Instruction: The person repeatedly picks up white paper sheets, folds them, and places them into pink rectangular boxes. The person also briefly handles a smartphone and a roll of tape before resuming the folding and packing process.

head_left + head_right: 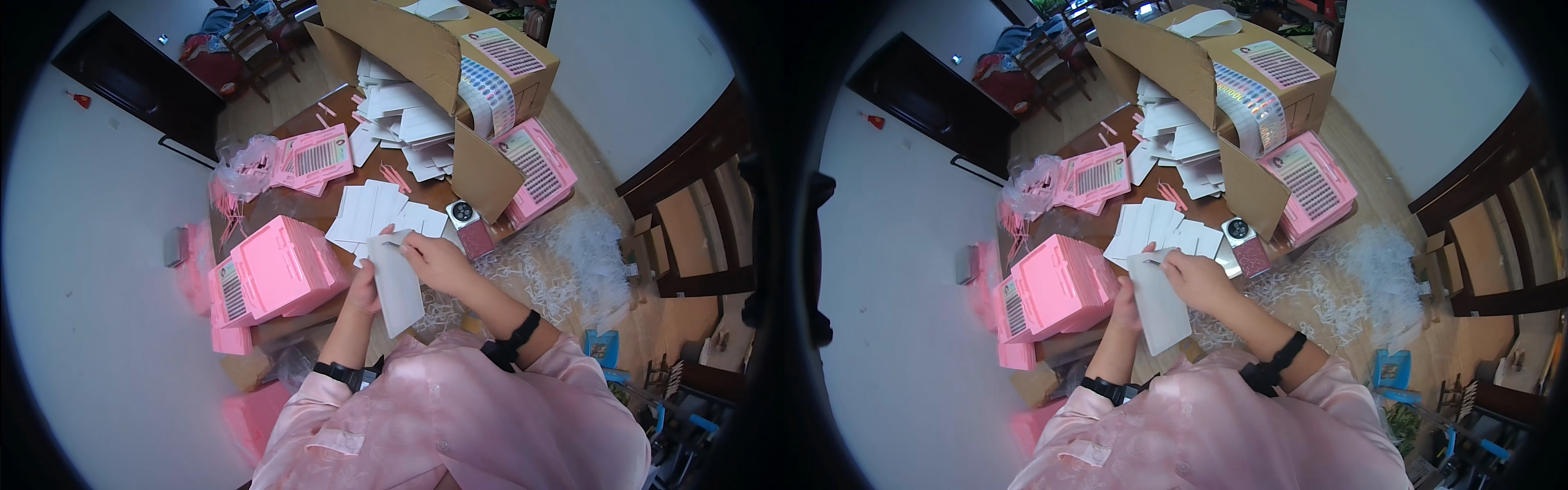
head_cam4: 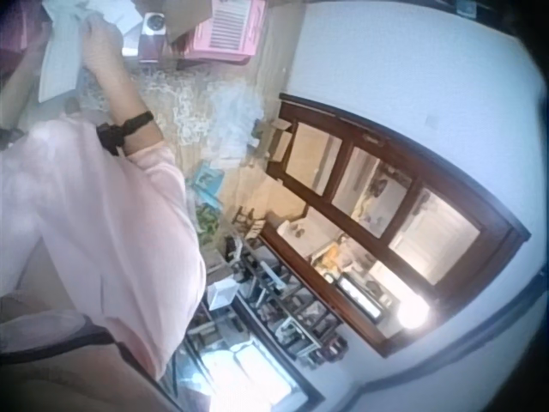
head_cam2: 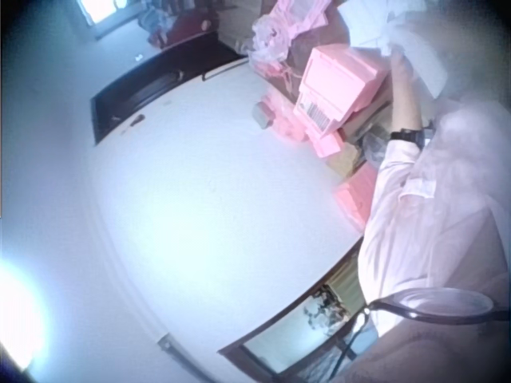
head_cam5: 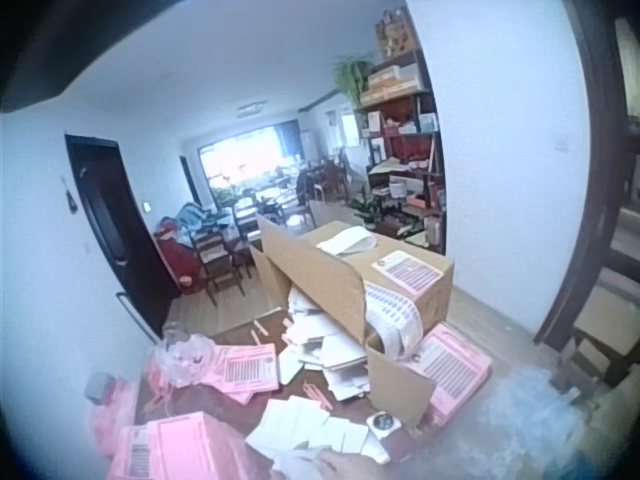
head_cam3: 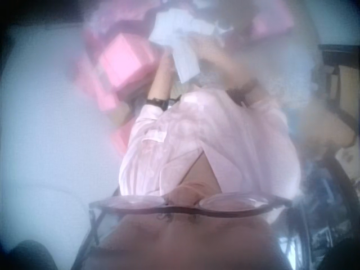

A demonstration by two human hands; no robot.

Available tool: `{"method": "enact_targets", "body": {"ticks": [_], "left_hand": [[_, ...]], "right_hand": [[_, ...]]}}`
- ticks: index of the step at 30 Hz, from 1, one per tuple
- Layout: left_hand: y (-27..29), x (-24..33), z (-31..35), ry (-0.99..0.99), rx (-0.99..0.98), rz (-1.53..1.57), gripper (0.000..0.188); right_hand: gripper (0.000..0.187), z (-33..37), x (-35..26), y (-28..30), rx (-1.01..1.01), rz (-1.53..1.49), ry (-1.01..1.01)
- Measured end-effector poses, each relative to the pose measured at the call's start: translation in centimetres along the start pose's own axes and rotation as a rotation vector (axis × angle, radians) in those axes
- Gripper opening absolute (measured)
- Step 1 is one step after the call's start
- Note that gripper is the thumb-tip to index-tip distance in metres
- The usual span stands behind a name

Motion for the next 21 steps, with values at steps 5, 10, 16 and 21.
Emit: {"method": "enact_targets", "body": {"ticks": [5,10,16,21], "left_hand": [[-0.2,-0.6,0.4,-0.004,0.027,0.045,0.103],[-1.5,-1.2,1.3,-0.015,0.010,0.010,0.107],[-3.3,-1.7,0.8,-0.071,0.018,0.039,0.102],[-3.3,-1.3,0.7,-0.143,0.054,0.107,0.100]], "right_hand": [[0.022,-0.3,-1.8,-0.2,0.045,-0.070,0.059],[0.017,0.8,-1.5,0.7,0.050,-0.060,0.138],[0.015,1.5,-1.8,1.4,0.086,-0.105,0.232],[0.013,3.6,-0.9,2.7,-0.056,-0.062,0.454]]}}
Point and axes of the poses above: each hand's wrist, its own z-axis away from the middle knuckle, its own y-axis out of the back of the hand, x = y × z, the point moved 1 cm from there along -z, towards the middle knuckle, and after that the axes turned 6 degrees about z, right-handed, at the moved point
